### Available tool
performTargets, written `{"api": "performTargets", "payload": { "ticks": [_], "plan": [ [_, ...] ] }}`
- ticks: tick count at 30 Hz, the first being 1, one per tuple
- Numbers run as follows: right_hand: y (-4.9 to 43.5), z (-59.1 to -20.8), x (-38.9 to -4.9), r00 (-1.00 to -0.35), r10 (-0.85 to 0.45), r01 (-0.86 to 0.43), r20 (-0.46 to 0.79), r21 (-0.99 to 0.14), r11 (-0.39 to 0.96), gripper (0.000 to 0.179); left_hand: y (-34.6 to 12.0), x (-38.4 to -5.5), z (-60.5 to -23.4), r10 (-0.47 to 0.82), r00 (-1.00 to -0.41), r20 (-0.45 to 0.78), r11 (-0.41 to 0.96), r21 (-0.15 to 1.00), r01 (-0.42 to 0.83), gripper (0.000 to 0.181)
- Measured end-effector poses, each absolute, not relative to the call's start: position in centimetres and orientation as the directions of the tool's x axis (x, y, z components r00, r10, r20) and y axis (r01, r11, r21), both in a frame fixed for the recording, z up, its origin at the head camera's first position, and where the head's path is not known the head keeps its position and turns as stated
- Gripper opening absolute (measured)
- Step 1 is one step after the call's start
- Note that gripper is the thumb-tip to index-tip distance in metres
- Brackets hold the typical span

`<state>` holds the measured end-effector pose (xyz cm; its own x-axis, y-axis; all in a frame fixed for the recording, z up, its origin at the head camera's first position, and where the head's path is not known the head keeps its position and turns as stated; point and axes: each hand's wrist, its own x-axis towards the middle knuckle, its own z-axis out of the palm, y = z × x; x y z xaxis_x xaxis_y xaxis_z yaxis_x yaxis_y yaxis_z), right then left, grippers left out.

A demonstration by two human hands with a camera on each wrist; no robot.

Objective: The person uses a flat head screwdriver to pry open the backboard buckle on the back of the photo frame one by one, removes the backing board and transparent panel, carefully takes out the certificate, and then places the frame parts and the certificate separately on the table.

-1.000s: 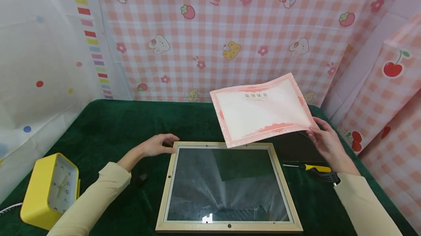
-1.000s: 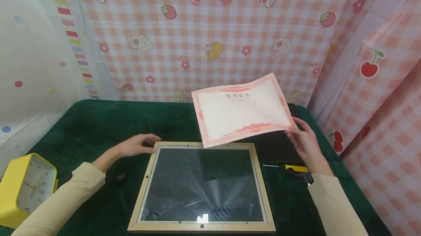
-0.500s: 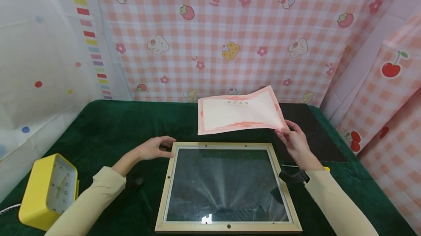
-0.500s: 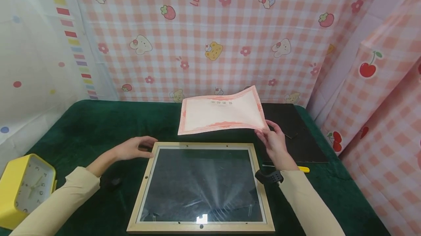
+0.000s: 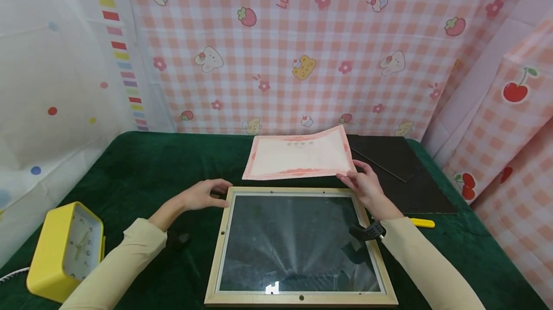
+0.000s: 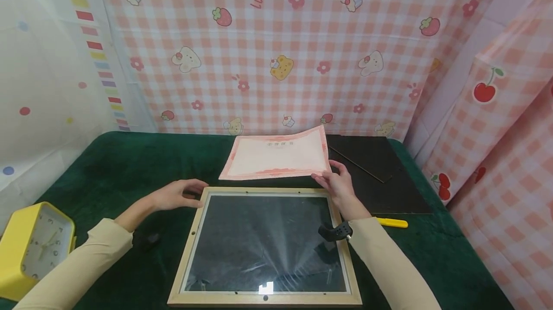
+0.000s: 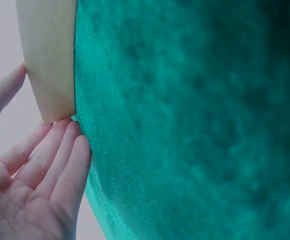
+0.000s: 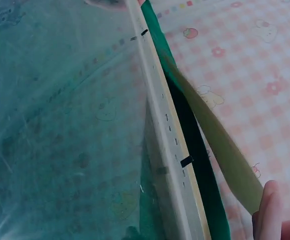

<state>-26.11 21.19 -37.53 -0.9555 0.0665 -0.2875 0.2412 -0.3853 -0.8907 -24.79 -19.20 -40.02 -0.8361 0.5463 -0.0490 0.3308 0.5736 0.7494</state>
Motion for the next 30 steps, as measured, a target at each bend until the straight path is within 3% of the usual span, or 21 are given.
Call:
{"api": "performTargets", "payload": {
  "ticks": [9,21,30],
  "plan": [
    [20.9,-38.5,-27.1,-0.944,0.021,0.313,-0.328,-0.916,-0.251,0.056,-19.3,-24.7,-40.0,0.553,-0.832,-0.043,0.561,0.758,0.334,0.050],
    [22.5,-39.1,-27.6,-0.950,0.030,0.313,-0.312,-0.940,0.139,0.051,-18.2,-23.0,-37.3,0.560,-0.826,-0.055,0.558,0.763,0.328,0.045],
    [23.5,-39.1,-27.7,-0.948,0.022,0.311,-0.317,-0.912,0.269,0.051,-19.0,-24.5,-39.5,0.559,-0.828,-0.050,0.564,0.755,0.335,0.048]
  ]
}}
